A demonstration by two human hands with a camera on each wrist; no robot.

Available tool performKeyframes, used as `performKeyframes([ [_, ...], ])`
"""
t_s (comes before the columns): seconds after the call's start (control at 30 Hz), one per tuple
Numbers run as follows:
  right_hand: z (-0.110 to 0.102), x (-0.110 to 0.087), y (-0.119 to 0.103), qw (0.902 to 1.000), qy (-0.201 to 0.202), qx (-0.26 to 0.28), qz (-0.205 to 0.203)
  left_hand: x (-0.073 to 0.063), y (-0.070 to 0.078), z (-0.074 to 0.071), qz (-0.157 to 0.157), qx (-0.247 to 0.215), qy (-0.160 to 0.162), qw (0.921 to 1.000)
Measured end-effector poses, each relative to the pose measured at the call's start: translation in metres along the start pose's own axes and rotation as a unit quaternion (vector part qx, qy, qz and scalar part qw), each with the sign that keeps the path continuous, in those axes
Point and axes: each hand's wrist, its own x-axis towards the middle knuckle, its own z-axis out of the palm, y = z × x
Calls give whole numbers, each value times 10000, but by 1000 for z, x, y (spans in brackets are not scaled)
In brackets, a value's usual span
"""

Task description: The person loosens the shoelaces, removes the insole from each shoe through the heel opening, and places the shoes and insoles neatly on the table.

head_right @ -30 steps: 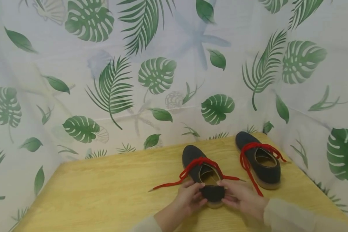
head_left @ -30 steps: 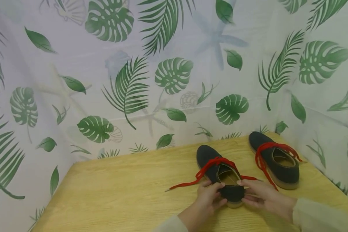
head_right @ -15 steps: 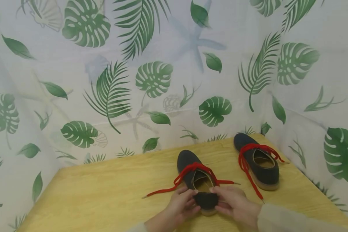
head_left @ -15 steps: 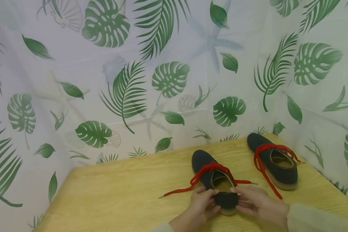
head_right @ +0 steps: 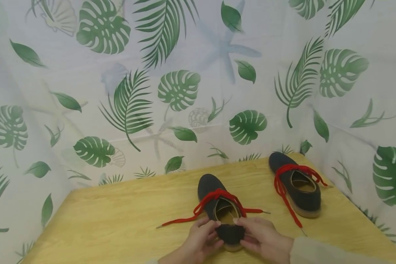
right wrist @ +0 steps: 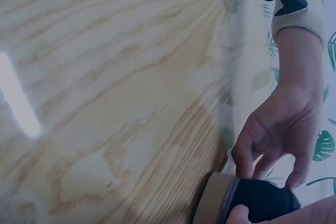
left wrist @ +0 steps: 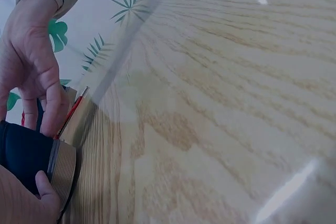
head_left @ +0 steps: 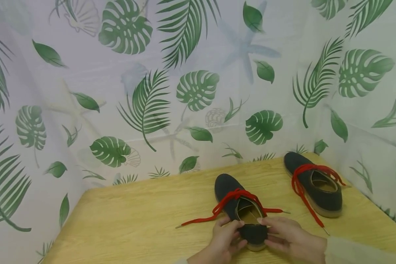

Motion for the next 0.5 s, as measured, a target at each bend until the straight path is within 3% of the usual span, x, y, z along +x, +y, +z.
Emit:
performKeyframes([
  [0.23, 7, -14, -7, 9964, -198, 531, 633, 1, 1, 0, 23, -48, -57, 10000],
  [0.37, 14, -15, -5, 9956, -417, 637, 540, 1, 0, -1, 11, -66, -41, 10000],
  [0.5, 11, -1, 9, 9959, -546, 461, 555, 0, -6, -3, 81, -107, -89, 9999],
])
